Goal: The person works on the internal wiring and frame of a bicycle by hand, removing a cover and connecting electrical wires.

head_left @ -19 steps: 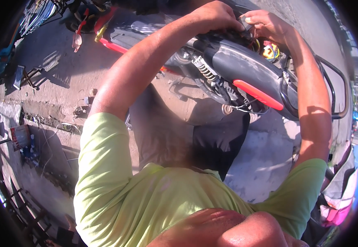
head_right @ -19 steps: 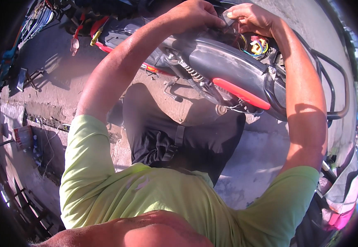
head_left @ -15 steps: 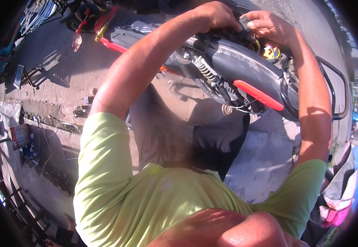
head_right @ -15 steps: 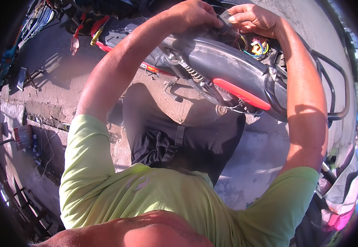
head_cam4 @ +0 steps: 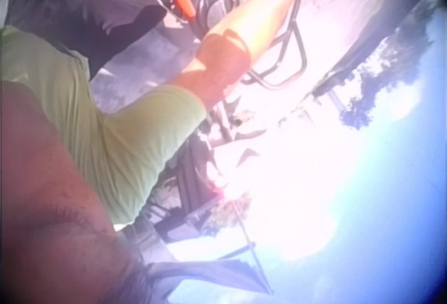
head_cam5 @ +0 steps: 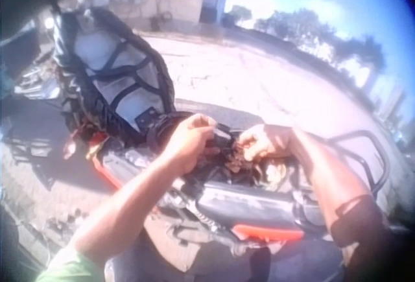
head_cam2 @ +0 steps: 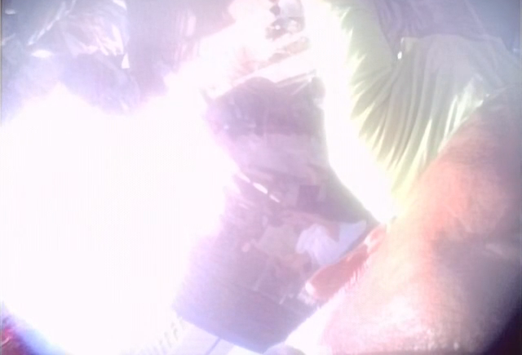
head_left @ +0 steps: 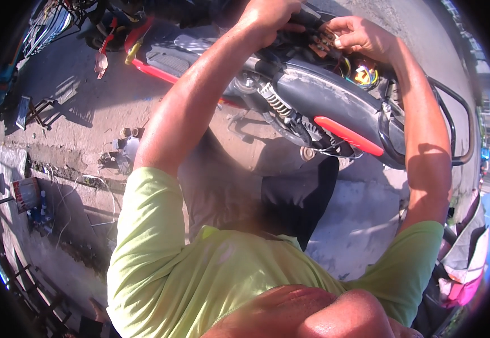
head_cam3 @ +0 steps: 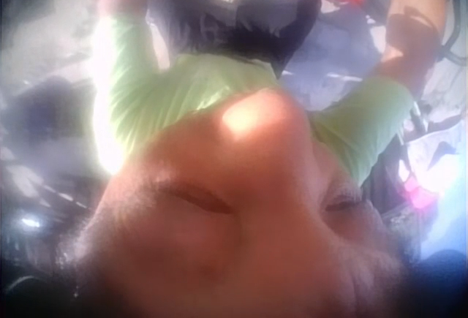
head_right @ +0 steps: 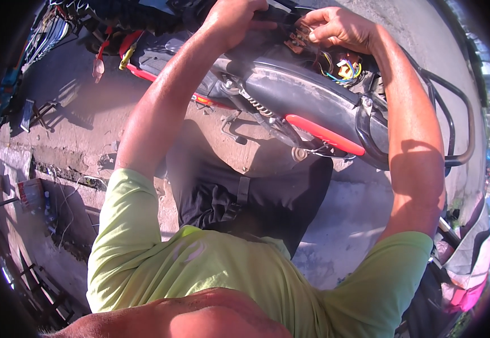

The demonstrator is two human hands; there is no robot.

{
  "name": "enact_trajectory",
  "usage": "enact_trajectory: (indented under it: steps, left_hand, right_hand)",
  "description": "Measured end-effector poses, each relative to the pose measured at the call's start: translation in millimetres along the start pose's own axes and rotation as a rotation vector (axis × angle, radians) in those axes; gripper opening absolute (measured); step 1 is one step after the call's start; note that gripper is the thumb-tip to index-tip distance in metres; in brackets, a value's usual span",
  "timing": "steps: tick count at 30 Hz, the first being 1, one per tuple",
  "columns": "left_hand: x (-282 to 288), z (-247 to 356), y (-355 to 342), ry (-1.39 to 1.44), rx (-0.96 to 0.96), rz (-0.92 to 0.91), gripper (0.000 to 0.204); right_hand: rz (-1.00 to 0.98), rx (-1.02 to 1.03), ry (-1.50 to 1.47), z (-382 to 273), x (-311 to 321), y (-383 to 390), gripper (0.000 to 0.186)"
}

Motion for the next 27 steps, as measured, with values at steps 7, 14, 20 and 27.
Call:
enact_trajectory:
  steps: [7,14,20,27]
  left_hand:
    - [-7,9,12,-0.465,-0.169,-0.223,0.035]
    - [-20,13,19,-0.660,-0.341,-0.264,0.033]
    - [-27,12,21,-0.713,-0.392,-0.336,0.023]
    - [-26,1,22,-1.129,-0.745,0.064,0.030]
  right_hand:
    - [0.007,0.021,-0.138,1,-3,0,0.063]
    - [0.073,0.006,-0.102,4,0,2,0.067]
    - [0.086,-0.059,-0.097,-7,-8,6,0.051]
    - [0.120,0.006,-0.106,-4,-5,-1,0.049]
Point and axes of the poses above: each hand's wrist, its own y-axis away from the middle knuckle, its own x-axis out of the back of the hand, z = x × y, the point moved 5 cm from there along -y, towards the middle knuckle, and after that the axes turned 4 degrees about -y, right-handed, at the moved point
